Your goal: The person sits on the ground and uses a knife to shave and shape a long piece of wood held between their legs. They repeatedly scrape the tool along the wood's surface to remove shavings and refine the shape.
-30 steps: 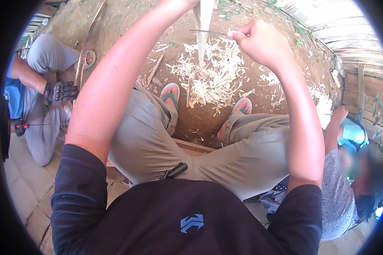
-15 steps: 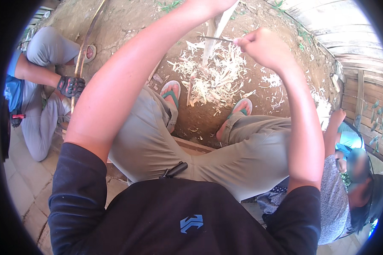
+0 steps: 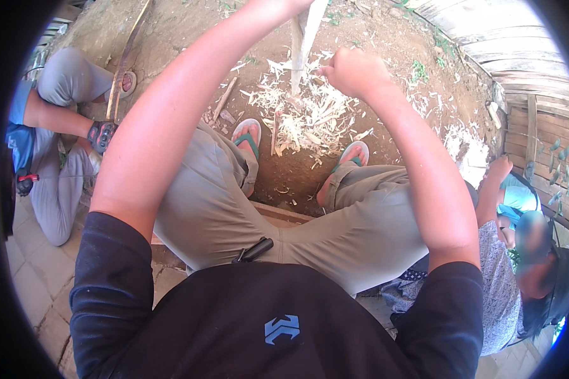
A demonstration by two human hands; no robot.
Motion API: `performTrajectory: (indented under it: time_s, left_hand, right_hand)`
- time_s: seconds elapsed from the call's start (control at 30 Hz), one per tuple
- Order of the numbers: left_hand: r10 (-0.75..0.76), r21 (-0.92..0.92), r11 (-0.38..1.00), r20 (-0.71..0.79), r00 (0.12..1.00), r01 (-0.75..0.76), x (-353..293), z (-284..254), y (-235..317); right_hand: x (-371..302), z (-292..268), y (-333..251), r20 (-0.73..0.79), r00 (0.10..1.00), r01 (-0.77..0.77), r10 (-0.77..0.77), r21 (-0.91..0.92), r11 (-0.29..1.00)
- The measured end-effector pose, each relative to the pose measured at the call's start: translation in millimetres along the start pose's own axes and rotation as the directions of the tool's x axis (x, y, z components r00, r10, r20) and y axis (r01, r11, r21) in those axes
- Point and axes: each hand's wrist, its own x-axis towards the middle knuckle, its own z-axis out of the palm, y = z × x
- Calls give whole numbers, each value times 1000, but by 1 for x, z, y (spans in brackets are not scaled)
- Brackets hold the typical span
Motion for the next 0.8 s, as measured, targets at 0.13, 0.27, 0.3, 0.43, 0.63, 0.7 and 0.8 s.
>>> performTrajectory:
  time_s: [0.13,0.27,0.3,0.43,0.63,0.7,0.8]
  left_hand:
    - [85,9,996,80,993,-86,0,2,2]
    - [58,-50,997,93,994,-54,-3,-3,5]
    - [74,-31,997,92,993,-71,-2,-3,3]
    - [-29,-150,988,42,999,35,3,-6,-4]
    - [-57,-266,962,11,998,57,11,-15,-39]
    - [-122,-284,950,48,991,131,12,-22,-40]
    - [-160,-462,861,151,976,213,15,-32,-42]
  right_hand:
    - [1,-4,28,230,973,-3,-10,55,998]
    - [2,2,47,282,959,-26,-13,136,990]
    - [0,0,48,297,955,-32,-7,128,991]
    - [0,8,49,234,970,26,-66,170,985]
    - [0,-6,38,163,982,79,-99,126,989]
    - [1,-7,41,38,988,147,-152,124,981]
    - [-2,-15,31,-52,989,143,-141,50,988]
